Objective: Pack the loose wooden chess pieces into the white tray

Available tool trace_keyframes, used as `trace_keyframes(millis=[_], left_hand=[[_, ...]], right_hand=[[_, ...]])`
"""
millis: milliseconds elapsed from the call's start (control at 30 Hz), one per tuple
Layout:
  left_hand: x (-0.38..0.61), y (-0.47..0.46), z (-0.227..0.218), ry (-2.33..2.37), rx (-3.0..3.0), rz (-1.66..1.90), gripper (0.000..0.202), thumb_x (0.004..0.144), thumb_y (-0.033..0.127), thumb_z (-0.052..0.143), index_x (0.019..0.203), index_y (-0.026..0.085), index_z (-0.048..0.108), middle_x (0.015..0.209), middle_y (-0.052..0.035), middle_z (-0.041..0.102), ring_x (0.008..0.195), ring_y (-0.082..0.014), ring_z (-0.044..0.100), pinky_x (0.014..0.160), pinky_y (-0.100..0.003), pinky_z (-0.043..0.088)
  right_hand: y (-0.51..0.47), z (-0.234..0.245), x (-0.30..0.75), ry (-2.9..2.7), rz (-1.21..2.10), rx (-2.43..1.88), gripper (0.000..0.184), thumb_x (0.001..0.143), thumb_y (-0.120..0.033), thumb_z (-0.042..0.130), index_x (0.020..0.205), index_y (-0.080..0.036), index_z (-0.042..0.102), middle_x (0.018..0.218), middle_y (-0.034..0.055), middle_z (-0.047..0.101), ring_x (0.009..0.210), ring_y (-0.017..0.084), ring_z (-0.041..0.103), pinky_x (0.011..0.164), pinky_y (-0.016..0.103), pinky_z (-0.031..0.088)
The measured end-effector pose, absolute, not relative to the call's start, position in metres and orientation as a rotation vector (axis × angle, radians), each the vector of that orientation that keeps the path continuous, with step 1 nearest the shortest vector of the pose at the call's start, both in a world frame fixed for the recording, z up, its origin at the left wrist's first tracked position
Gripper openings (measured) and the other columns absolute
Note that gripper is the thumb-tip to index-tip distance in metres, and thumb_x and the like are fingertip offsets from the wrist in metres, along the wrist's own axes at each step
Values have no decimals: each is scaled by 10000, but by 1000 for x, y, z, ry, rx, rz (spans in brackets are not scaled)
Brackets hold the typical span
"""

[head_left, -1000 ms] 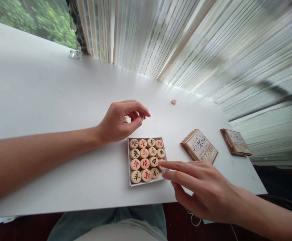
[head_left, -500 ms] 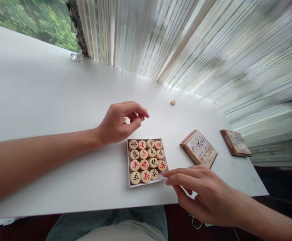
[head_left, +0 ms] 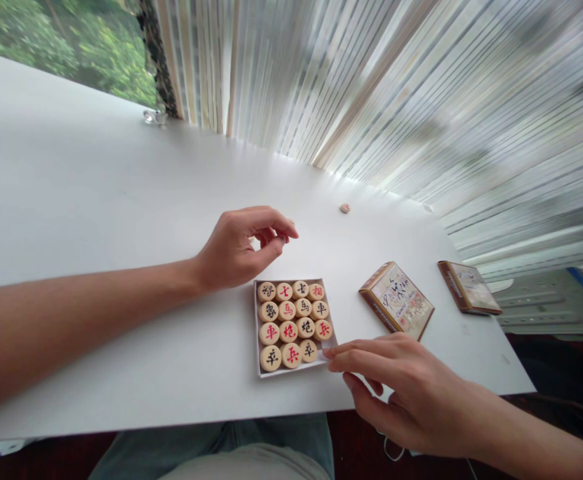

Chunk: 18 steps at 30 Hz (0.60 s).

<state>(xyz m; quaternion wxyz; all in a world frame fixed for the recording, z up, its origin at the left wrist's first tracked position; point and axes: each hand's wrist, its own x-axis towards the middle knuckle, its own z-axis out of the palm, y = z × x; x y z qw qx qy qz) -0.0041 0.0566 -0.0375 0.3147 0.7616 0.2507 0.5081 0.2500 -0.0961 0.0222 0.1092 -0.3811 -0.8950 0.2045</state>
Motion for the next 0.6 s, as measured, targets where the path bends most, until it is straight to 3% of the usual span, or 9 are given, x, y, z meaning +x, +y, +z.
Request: trace_keyframes(millis=[367,533,600], left_hand=[[-7,70,-24,779,1751,1424,169,863,123,636,956,136,776,852,-52,770,740,-141,714,659,-245,595],[-24,90,-12,912,1792,1510,165,887,175,653,984,146,783,814,-38,752,691,-125,671,639,-243,552],[-31,97,-16,1013,1871,1511,154,888,200,662,965,154,787,869,-52,769,715,-136,674,651,-257,545]], right_hand=[[-82,42,248,-2533,440,-1077,281,952,-81,516,1088,-210,725,849,17,813,616,122,731,618,237,558],[-22,56,241,-2266,360,-1217,176,973,-222,617,939,-204,789,734,16,787,501,104,604,517,249,467],[14,52,237,-2161,461,-1324,214,965,-272,620,925,-187,812,755,40,795,553,129,637,553,267,493]])
